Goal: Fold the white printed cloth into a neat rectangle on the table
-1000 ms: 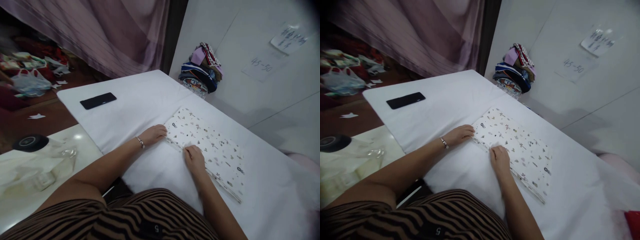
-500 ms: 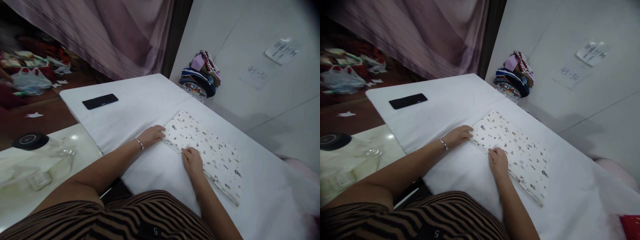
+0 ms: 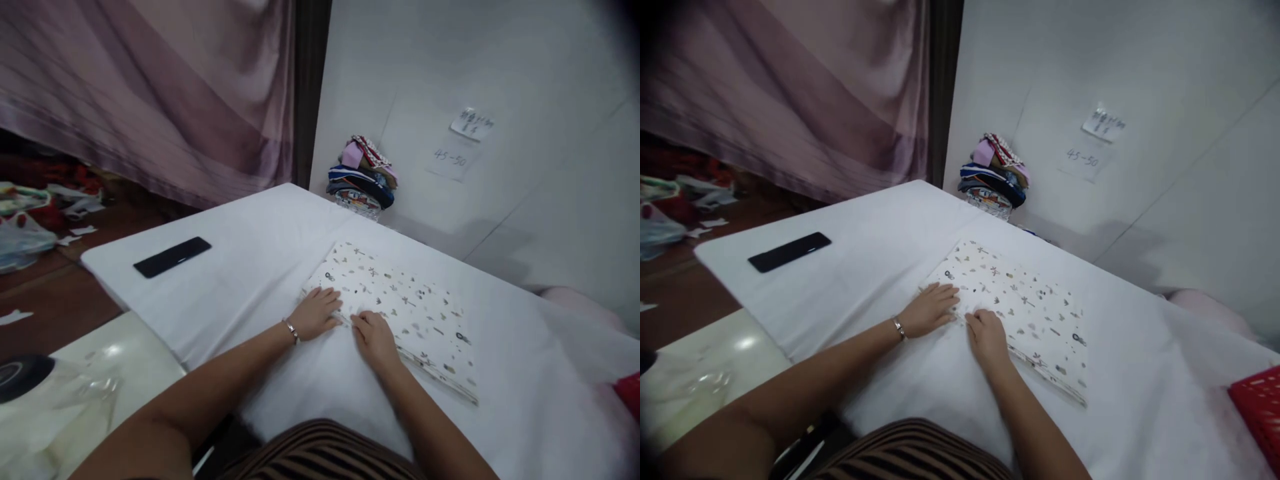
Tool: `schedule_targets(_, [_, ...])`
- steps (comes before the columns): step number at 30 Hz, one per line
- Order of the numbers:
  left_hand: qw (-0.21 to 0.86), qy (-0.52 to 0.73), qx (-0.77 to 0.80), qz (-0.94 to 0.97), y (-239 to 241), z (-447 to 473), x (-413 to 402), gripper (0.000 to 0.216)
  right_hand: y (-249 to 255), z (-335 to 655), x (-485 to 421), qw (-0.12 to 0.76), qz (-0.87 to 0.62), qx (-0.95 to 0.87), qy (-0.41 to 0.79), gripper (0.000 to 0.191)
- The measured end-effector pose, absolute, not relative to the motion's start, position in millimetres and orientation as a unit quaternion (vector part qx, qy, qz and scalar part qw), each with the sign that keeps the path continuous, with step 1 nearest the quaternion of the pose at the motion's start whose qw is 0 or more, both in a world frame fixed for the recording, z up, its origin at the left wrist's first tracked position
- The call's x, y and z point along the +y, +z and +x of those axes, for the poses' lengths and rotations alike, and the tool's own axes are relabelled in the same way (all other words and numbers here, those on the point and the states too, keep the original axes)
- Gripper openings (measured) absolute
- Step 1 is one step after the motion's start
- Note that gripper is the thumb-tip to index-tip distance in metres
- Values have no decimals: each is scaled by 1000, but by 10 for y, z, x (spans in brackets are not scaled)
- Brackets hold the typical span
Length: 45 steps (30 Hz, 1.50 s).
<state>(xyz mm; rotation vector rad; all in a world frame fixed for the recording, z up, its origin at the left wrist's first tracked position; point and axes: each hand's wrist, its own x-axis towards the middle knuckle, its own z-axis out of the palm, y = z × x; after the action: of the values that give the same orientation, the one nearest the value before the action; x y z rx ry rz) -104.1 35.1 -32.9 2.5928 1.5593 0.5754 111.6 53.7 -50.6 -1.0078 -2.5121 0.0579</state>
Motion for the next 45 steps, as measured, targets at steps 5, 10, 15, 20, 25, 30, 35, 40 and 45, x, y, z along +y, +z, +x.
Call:
schedule_targets(5, [28,154,503,850,-469,-1084,303,55,-564,1259,435,239,-334,-911,42,32])
schedule_targets(10, [29,146,512,846,-337,-974,290,49,-581,1321,378,272,-344,-896,67,31])
schedule_targets(15, [11,134,447,885,-409,-769,265,46,-479,1351,349,254,-351,-897,85,29])
schedule_targets(20, [-1,146,420,896,-571,-843,310,45,-437,1796,335,241,-387,-887,71,28])
schedule_targets(25, [27,161,416,894,-550,-868,341,43,-446,2432,190,250,-443,-860,41,26])
schedule_targets(30, [57,186,435,879,-422,-732,379,36,-415,2740,26,244,-506,-826,42,27])
schedule_targets(35, [65,208,406,888,-293,-431,486,33,-427,2652,48,262,-508,-819,56,25])
schedule_targets(40, [85,199,400,891,-321,-201,577,32,-434,2477,222,260,-492,-828,60,23])
schedule_targets(45, [98,195,401,890,-377,-168,633,31,-438,2409,356,223,-494,-838,67,22])
